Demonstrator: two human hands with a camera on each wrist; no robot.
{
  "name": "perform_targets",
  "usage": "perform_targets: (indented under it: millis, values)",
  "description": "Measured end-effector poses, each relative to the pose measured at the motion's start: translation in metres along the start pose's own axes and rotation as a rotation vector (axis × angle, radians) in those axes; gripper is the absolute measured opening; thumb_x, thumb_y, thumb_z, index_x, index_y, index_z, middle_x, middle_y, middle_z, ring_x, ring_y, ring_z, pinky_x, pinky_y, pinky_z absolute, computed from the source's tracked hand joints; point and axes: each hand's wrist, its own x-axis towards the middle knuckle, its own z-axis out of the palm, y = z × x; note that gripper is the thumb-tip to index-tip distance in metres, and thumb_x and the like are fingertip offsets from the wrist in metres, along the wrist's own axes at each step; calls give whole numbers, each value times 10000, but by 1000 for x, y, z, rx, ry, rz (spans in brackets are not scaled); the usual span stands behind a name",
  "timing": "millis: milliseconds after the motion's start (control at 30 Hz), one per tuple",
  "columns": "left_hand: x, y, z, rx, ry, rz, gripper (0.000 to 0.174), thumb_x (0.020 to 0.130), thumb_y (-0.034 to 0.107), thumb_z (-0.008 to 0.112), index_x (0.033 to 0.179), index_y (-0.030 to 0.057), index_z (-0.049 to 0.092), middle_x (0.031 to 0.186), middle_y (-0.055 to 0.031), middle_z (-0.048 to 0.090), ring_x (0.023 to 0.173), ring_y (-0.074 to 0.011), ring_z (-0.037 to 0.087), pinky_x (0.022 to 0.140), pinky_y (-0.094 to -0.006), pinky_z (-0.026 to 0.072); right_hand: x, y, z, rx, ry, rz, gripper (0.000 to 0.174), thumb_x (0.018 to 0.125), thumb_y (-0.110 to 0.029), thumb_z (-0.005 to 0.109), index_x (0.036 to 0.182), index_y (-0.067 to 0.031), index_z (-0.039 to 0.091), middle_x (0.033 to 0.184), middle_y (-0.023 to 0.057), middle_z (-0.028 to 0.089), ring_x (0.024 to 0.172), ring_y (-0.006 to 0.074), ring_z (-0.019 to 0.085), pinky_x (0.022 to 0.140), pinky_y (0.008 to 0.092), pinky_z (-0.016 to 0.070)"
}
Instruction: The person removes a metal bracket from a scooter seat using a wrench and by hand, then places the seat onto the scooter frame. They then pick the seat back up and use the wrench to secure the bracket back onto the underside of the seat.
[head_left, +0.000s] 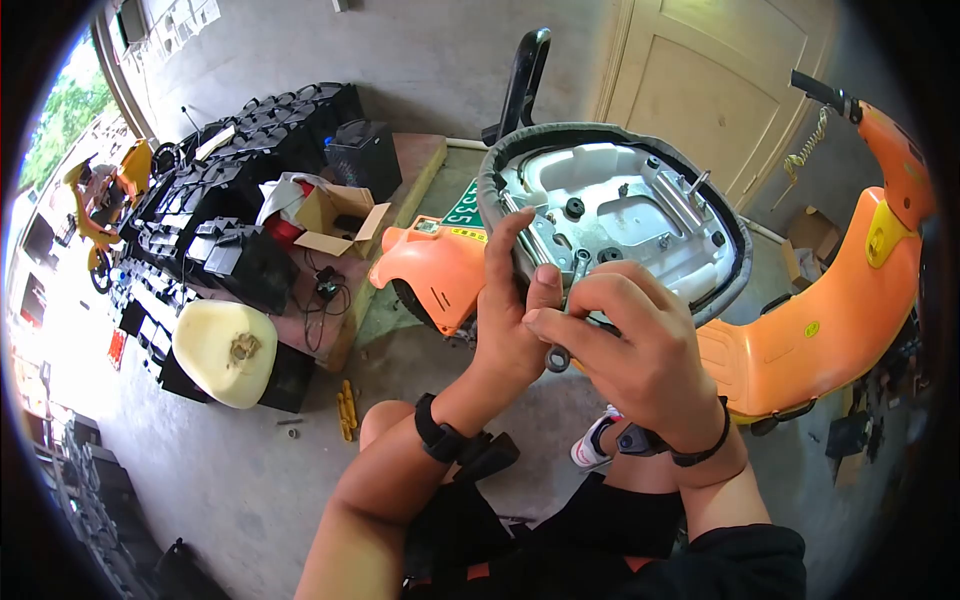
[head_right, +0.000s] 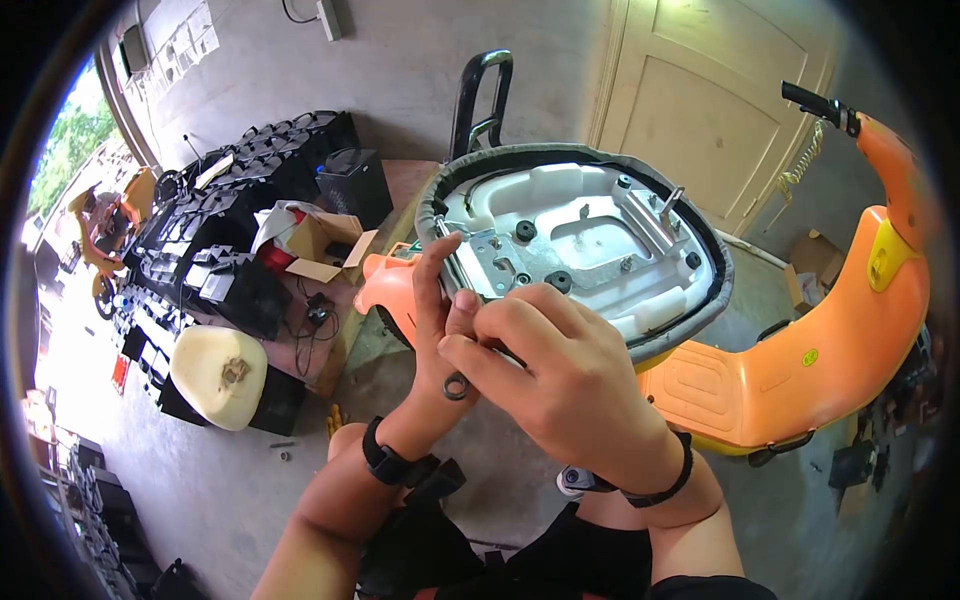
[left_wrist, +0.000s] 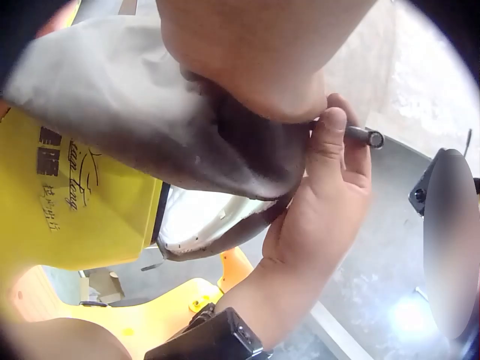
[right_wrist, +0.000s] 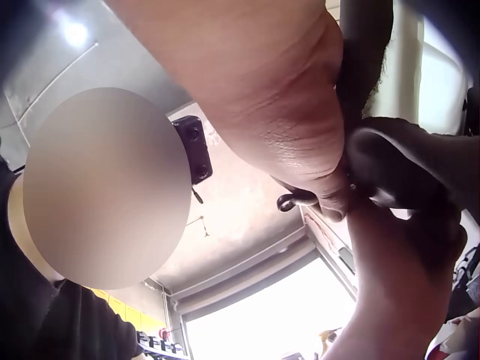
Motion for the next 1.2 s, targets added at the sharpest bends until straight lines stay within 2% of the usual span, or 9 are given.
perform_targets:
  millis: [67,233,300,367,500,800,867,967,1200]
  values:
    - [-1,7,-4,171,-14,24,487,1014,243,526,1444,111,342,854,-15,527,712,-69,468,655,-240,411,0,0,1,-23,44,-52,309,664,-89,710,973,-75,723,918,18,546,861,202,594,667,309,535]
    - [0,12,-1,49,-4,-31,506,1003,275,533,1434,91,343,825,-7,528,707,-83,486,667,-257,423,-3,5,-17,29,124,-23,263,678,-16,732,936,-72,729,987,46,611,908,222,634,732,323,556]
    - [1,11,-1,37,-15,-62,518,1000,295,533,1432,81,342,868,-28,541,748,-98,507,699,-268,438,-5,18,-21,130,283,222,193,800,16,719,985,-32,685,1022,90,650,922,231,668,779,326,560]
    - [4,2,-2,164,10,136,548,997,330,529,1434,63,337,1003,-83,558,877,-146,535,811,-306,458,-8,32,-16,726,512,617,163,909,10,663,1062,18,609,1051,125,668,948,230,691,828,309,563]
    - [2,4,-2,115,-8,55,564,995,352,526,1437,58,334,1126,-126,546,992,-185,532,909,-337,444,-13,67,-28,952,537,908,202,931,-5,644,1115,28,567,1058,111,663,986,217,689,880,289,577]
    - [3,7,2,109,4,103,559,998,335,524,1438,50,328,1171,-135,541,1050,-190,518,944,-334,424,-10,72,-28,879,358,1044,273,918,-17,660,1163,46,557,1010,108,652,901,188,695,810,266,597]
    - [2,9,3,121,-14,43,558,991,334,438,1442,23,327,1340,-138,415,1213,-221,419,1072,-364,307,-9,74,-27,834,329,1039,289,917,-21,661,1172,57,550,1005,108,650,899,186,695,802,265,598]
    - [4,3,1,92,-3,126,555,999,318,524,1433,32,329,1221,-136,509,1084,-186,494,968,-327,404,-6,77,-26,734,305,1043,354,909,-48,675,1203,84,526,997,117,652,873,191,701,774,260,596]
    - [5,3,1,84,11,134,557,996,312,538,1431,33,331,1173,-115,512,1025,-163,489,929,-313,414,-3,84,-24,363,77,1088,490,894,-177,697,1256,98,516,849,120,697,722,148,689,663,247,529]
